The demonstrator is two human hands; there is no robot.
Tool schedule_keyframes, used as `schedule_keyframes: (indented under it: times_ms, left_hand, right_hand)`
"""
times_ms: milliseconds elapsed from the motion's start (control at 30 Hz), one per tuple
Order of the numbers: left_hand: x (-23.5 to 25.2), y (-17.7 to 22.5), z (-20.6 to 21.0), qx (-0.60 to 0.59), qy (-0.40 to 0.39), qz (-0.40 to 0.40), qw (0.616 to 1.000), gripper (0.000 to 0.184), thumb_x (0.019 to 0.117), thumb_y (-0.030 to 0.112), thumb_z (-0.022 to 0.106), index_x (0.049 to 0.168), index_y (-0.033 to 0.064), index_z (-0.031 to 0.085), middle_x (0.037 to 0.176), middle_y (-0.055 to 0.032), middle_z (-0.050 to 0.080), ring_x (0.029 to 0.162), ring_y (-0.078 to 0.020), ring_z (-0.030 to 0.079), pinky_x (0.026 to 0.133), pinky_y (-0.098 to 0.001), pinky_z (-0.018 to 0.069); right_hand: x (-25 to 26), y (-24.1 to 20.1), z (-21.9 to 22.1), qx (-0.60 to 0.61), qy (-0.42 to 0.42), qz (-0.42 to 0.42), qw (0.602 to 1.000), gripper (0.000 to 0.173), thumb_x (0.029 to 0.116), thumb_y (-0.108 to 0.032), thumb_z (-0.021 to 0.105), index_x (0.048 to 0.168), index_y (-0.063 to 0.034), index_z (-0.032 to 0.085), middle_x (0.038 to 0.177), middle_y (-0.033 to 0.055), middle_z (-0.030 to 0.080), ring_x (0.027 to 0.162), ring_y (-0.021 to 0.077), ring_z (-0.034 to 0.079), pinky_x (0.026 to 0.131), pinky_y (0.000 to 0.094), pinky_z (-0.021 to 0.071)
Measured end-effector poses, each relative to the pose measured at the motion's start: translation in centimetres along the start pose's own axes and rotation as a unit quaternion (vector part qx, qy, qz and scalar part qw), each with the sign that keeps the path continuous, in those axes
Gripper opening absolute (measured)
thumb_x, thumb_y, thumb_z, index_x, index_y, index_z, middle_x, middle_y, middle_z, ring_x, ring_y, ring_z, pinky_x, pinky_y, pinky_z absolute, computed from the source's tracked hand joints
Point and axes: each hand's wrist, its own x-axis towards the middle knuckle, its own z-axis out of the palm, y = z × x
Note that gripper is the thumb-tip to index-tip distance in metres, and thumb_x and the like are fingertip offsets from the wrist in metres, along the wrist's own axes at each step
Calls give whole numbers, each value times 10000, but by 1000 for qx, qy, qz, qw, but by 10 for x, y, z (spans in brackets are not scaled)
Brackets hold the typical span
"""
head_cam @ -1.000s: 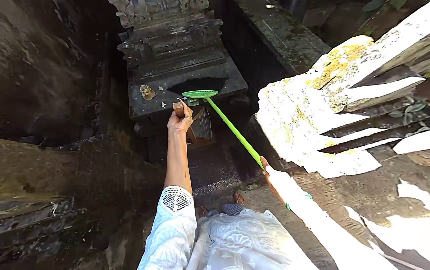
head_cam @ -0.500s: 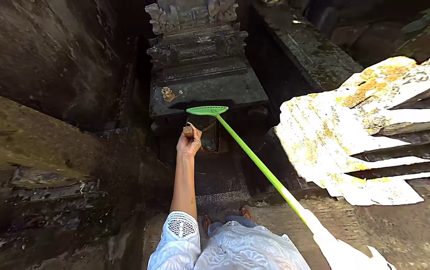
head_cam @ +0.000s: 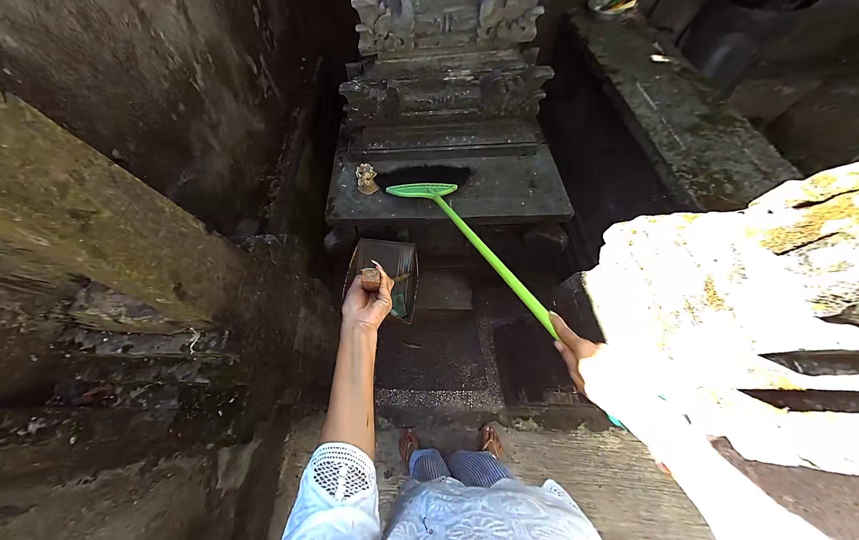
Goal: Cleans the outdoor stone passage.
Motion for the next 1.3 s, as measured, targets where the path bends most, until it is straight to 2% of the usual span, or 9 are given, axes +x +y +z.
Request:
schedule_keyframes:
  times_ms: [133,433,667,800,867,933,1033,1233,1300]
  left_hand:
    - [3,11,4,-8,-10,10,1000,234,1054,266,458,1113,56,543,957,-128,653,805,-191,706,659,-233,599]
    - [19,10,11,16,-44,9,999,219,1051,265,455,1057,65,546,879,-116,644,740,-185,691,633,-244,595]
    - [25,17,8,41,-54,-18,998,229,1044,262,463,1021,60,569,879,-124,660,745,-195,701,630,-247,600]
    - [28,19,5,73,-65,-13,995,281,1070,284,418,982,57,557,814,-107,647,694,-178,686,599,-243,589]
    - [28,20,2,83,-71,-8,994,301,1077,289,403,968,55,558,805,-105,649,700,-178,689,607,-243,588]
    - [27,20,0,82,-73,-18,994,309,1074,282,402,951,50,564,790,-107,653,681,-175,693,582,-234,587]
    - [24,21,-2,95,-72,-33,992,308,1071,278,404,936,51,563,779,-98,646,665,-167,687,564,-223,579]
    - [17,19,-6,116,-58,-38,991,308,1072,263,415,911,52,571,768,-110,648,659,-179,689,573,-232,586]
    - [22,17,-2,106,-49,-33,993,292,1075,266,410,946,52,561,792,-108,645,681,-178,689,595,-235,589]
  right_hand:
    - [-92,34,-18,22,50,-8,998,551,1128,-263,373,1659,-250,229,1086,311,706,972,516,697,873,680,517]
    - [47,-21,4,1,-34,50,998,590,1135,-325,307,1674,-261,76,1221,292,670,1152,481,655,968,615,516]
    - [-115,37,39,31,-58,22,998,584,1119,-290,376,1668,-250,181,1124,304,691,1014,513,682,892,671,521]
    - [-191,49,39,184,-46,15,982,546,1112,-208,378,1645,-156,270,1383,260,616,1150,461,668,997,663,487]
    - [-198,45,48,284,-10,36,958,539,1111,-210,396,1637,-148,293,1276,231,661,933,358,688,841,560,540]
    - [-186,43,57,399,25,63,915,577,1077,-254,513,1624,-205,339,981,146,667,617,210,564,566,417,509]
    - [-153,40,62,510,61,73,855,566,1074,-260,511,1617,-246,354,674,33,532,447,128,478,404,308,455]
    - [-25,27,47,454,175,94,868,561,1107,-281,454,1639,-207,292,931,154,657,556,204,563,526,401,522]
    - [27,23,40,502,174,114,840,542,1118,-292,432,1631,-188,289,786,93,581,510,171,532,480,353,499]
